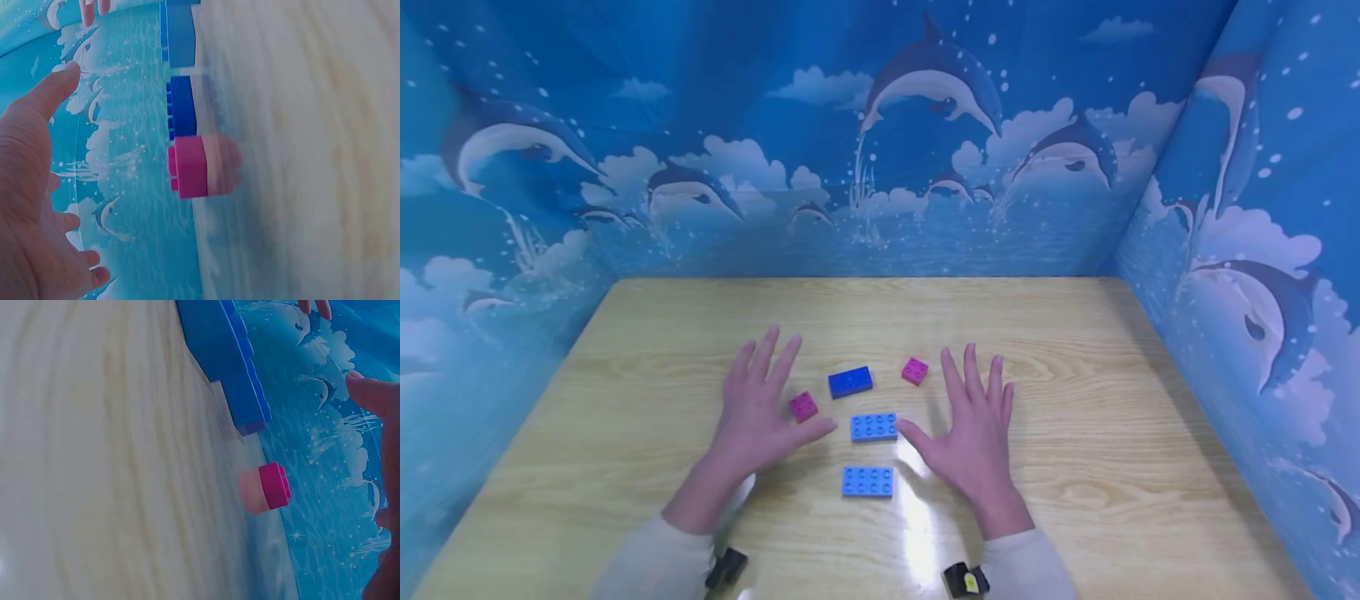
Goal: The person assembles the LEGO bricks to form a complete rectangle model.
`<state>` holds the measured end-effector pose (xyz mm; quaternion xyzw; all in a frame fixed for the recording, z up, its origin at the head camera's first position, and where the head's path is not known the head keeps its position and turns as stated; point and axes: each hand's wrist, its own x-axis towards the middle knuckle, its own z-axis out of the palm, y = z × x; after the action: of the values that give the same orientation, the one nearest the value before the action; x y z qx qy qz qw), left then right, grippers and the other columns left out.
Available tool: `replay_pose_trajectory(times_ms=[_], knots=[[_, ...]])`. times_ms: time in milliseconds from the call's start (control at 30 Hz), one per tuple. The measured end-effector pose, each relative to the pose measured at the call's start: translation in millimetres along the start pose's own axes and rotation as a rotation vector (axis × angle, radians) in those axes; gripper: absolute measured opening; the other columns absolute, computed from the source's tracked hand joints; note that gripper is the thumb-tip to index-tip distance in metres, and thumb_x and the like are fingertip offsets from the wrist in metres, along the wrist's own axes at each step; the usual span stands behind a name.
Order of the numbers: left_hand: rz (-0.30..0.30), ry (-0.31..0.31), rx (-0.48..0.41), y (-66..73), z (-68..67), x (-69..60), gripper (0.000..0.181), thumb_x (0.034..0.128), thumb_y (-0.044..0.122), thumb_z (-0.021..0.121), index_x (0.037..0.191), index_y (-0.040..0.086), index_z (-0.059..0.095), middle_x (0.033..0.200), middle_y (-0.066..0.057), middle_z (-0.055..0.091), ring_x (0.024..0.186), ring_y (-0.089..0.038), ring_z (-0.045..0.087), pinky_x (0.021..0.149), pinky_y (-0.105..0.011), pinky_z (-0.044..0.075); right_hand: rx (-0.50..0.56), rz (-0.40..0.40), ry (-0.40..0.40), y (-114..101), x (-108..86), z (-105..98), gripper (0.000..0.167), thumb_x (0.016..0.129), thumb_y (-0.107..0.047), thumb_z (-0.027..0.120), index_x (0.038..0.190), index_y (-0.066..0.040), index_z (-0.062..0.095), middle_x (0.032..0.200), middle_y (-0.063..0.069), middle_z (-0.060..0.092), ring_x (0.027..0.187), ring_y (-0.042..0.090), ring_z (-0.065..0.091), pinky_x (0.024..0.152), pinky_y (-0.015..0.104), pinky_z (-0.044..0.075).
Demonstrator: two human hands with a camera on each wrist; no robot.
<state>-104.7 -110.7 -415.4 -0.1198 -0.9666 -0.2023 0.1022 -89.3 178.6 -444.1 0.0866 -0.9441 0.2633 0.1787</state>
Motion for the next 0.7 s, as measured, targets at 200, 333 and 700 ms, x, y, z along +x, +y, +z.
replay_pose_trajectory(times_ms=[200, 333, 700], knots=[[0.032, -0.016, -0.045, 5.4, 7.7, -3.1, 0.115, 0.07, 0.073, 0.075, 0.161, 0.03, 0.017, 0.166, -0.001, 0.005, 0.143, -0.041, 0.02, 0.107, -0.065, 0.023, 0.114, -0.027, -0.017, -6, -8.2, 4, 0.103, 0.075, -0.057, 0.08, 0.158, -0.021, 0.031, 0.162, 0.007, 0.023, 0.149, 0.038, 0.008, 0.107, 0.071, 0.013], [0.047, -0.03, -0.114, 10.1, 10.6, -6.0, 0.111, 0.0706, 0.063, 0.081, 0.159, 0.026, 0.026, 0.164, -0.003, 0.017, 0.136, -0.038, 0.03, 0.106, -0.062, 0.027, 0.163, -0.033, -0.036, -10, -13.4, 6, 0.101, 0.074, -0.056, 0.081, 0.156, -0.024, 0.034, 0.159, 0.005, 0.031, 0.145, 0.037, 0.022, 0.104, 0.072, 0.02], [-0.036, -0.191, -0.488, 16.0, 20.7, -11.3, 0.101, 0.075, 0.046, 0.086, 0.157, 0.033, 0.029, 0.159, 0.005, 0.03, 0.131, -0.023, 0.044, 0.101, -0.045, 0.043, 0.327, -0.071, -0.055, -14, -29.0, 14, 0.09, 0.07, -0.05, 0.088, 0.144, -0.016, 0.053, 0.143, -0.003, 0.053, 0.128, 0.024, 0.046, 0.103, 0.057, 0.032]])
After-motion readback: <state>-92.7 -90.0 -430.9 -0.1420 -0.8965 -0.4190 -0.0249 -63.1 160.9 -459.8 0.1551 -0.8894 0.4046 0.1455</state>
